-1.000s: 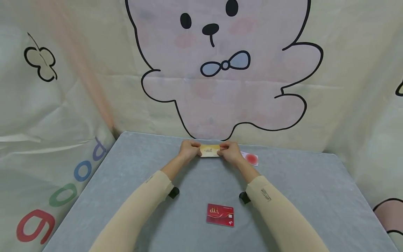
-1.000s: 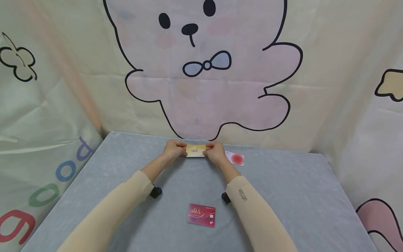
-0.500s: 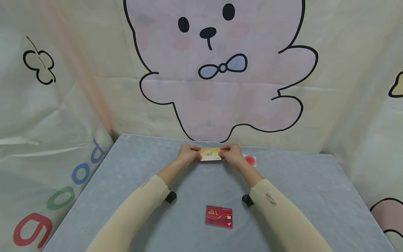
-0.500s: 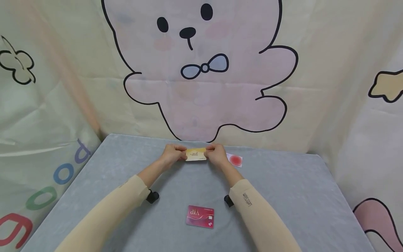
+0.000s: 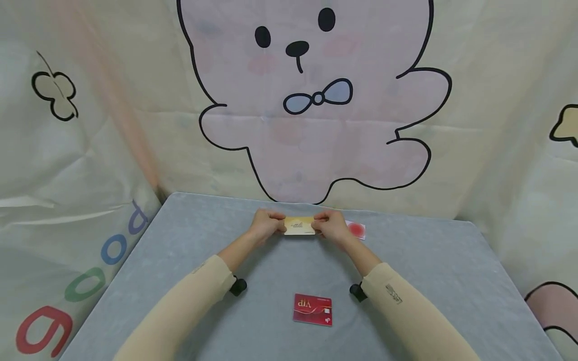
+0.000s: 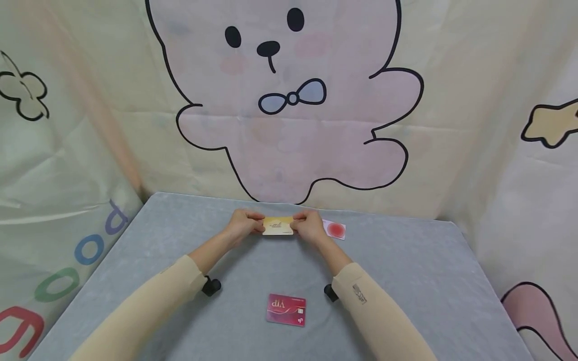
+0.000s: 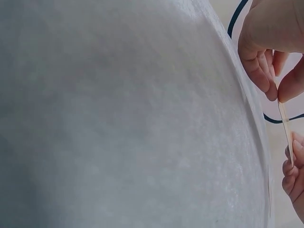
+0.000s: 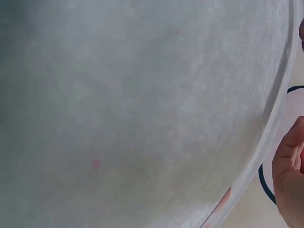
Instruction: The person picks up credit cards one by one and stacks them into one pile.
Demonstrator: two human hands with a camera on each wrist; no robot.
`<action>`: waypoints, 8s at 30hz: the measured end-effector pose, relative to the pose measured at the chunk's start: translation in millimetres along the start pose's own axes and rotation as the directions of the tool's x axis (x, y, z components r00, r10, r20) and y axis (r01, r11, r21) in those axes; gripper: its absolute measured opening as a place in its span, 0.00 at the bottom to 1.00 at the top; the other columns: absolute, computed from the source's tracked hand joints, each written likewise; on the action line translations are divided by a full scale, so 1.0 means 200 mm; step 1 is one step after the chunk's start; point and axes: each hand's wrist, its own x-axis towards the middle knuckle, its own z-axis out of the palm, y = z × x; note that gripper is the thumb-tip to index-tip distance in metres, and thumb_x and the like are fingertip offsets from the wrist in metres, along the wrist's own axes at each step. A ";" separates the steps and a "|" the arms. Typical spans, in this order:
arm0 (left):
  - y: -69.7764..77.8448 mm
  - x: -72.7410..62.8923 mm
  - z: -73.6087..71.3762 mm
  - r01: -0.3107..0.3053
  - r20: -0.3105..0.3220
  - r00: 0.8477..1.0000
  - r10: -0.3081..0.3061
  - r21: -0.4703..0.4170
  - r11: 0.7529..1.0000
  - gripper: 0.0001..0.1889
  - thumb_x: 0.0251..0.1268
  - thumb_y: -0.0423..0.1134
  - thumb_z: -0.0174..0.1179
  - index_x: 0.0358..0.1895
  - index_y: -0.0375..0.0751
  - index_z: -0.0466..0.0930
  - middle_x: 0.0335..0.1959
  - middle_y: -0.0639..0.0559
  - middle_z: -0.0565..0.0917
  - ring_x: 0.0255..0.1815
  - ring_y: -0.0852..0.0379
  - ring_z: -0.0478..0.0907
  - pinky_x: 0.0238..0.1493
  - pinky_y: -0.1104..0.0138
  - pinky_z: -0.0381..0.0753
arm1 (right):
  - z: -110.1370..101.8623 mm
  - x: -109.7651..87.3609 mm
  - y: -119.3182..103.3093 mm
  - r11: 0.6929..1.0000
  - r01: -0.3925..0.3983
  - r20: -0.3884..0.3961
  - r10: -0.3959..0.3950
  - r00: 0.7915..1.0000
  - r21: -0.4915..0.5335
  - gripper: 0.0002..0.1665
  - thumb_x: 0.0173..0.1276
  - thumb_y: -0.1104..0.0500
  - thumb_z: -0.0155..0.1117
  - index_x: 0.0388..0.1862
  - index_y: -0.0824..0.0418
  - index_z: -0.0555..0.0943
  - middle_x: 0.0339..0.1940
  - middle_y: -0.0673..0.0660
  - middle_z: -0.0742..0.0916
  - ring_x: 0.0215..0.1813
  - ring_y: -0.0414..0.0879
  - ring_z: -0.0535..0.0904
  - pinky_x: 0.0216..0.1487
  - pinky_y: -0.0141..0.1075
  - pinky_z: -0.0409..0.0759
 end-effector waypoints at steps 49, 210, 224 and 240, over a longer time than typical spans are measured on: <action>-0.01 -0.35 -0.03 0.061 0.084 0.995 -0.054 -0.082 0.995 0.21 0.56 0.22 0.71 0.55 0.29 0.86 0.45 0.43 0.88 0.41 0.55 0.85 0.49 0.58 0.86 | -0.05 -0.33 0.05 0.994 0.084 0.093 -0.090 0.992 0.069 0.17 0.72 0.66 0.69 0.54 0.75 0.81 0.37 0.60 0.87 0.33 0.45 0.84 0.38 0.36 0.87; -0.11 -0.68 0.11 -0.044 0.355 0.934 -0.040 0.227 0.973 0.10 0.49 0.17 0.67 0.37 0.27 0.86 0.24 0.46 0.85 0.22 0.56 0.81 0.26 0.65 0.84 | -0.16 -0.73 0.28 0.994 0.020 0.364 0.020 0.931 -0.107 0.05 0.72 0.64 0.69 0.39 0.67 0.84 0.21 0.56 0.84 0.22 0.44 0.80 0.25 0.37 0.83; 0.07 -0.60 0.04 -0.160 0.347 0.936 0.063 0.259 0.953 0.13 0.53 0.21 0.64 0.44 0.24 0.86 0.22 0.49 0.82 0.23 0.56 0.80 0.29 0.66 0.82 | -0.31 -0.70 0.19 0.981 0.090 0.266 -0.041 0.963 -0.174 0.08 0.72 0.63 0.70 0.43 0.68 0.85 0.26 0.56 0.85 0.28 0.51 0.82 0.25 0.39 0.81; 0.17 -0.49 0.06 -0.218 0.298 0.946 0.127 0.295 0.930 0.14 0.55 0.24 0.69 0.46 0.30 0.87 0.28 0.49 0.80 0.29 0.57 0.76 0.32 0.67 0.77 | -0.45 -0.64 0.14 0.974 0.080 0.149 -0.049 0.988 -0.214 0.13 0.72 0.60 0.70 0.49 0.69 0.84 0.33 0.59 0.88 0.33 0.54 0.85 0.29 0.41 0.82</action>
